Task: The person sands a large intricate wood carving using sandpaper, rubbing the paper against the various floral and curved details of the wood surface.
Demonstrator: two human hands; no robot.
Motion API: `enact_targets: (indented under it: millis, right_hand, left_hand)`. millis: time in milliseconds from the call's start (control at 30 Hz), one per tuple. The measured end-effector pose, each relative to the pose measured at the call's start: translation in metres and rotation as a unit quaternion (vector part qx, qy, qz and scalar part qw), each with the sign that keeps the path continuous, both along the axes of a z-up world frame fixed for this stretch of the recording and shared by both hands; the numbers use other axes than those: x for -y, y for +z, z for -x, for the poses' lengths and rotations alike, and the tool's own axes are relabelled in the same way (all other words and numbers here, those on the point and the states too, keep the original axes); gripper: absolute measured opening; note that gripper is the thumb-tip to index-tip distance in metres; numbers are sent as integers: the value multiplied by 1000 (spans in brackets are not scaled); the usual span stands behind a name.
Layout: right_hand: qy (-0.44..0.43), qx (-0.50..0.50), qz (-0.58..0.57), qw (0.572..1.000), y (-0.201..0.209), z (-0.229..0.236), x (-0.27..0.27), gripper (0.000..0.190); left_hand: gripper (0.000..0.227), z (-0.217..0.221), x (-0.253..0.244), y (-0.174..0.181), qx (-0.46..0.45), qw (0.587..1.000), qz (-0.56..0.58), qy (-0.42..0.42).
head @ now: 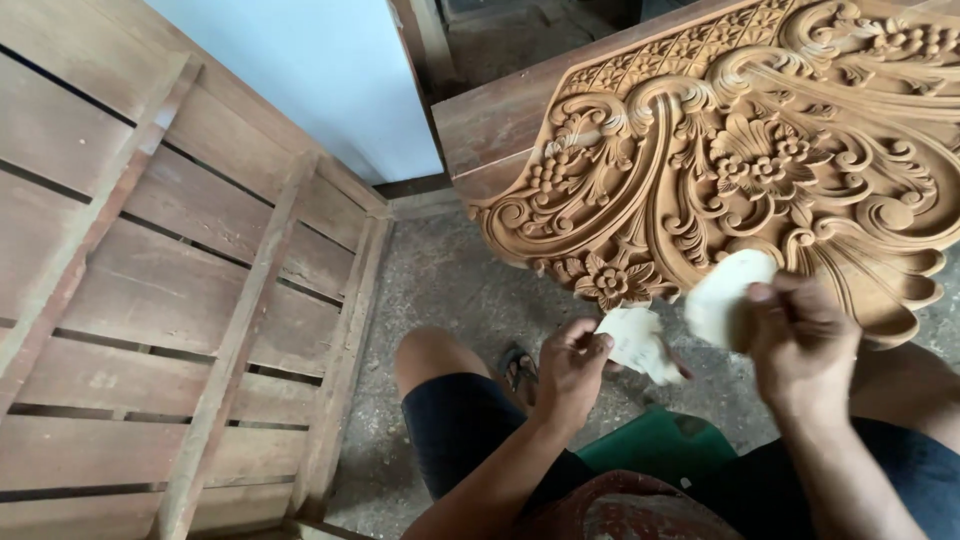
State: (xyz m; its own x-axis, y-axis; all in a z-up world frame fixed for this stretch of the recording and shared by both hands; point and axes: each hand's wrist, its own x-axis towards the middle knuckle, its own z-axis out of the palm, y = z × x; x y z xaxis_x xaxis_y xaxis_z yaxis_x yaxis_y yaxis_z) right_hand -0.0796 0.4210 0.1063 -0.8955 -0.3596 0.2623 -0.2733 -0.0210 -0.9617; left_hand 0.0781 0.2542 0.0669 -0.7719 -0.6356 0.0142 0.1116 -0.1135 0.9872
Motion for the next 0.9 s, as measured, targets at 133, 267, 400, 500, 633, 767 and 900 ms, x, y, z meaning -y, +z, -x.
enact_targets:
  millis: [133, 267, 400, 500, 633, 767, 900]
  right_hand:
    - [67, -125, -77, 987, -1, -3, 6, 28]
    - [197, -378, -125, 896, -18, -24, 39, 27]
    - [232, -436, -140, 858, -6, -31, 65, 28]
    - [272, -468, -145, 828, 1, -31, 80, 28]
    - [268, -497, -208, 799, 0, -31, 95, 27]
    - [287, -513, -65, 806, -2, -23, 108, 24]
    - [482, -349, -80, 800, -6, -2, 98, 52]
  left_hand:
    - [14, 8, 9, -1, 79, 986, -115, 88]
    - [19, 4, 7, 13, 69, 991, -92, 66]
    - [31, -4, 13, 17, 43, 991, -120, 36]
    - [35, -7, 28, 12, -49, 981, -187, -11]
    - [31, -9, 42, 20, 170, 984, -49, -4]
    - [39, -12, 64, 18, 75, 986, 147, -7]
    - [64, -13, 86, 26, 225, 957, 108, -148]
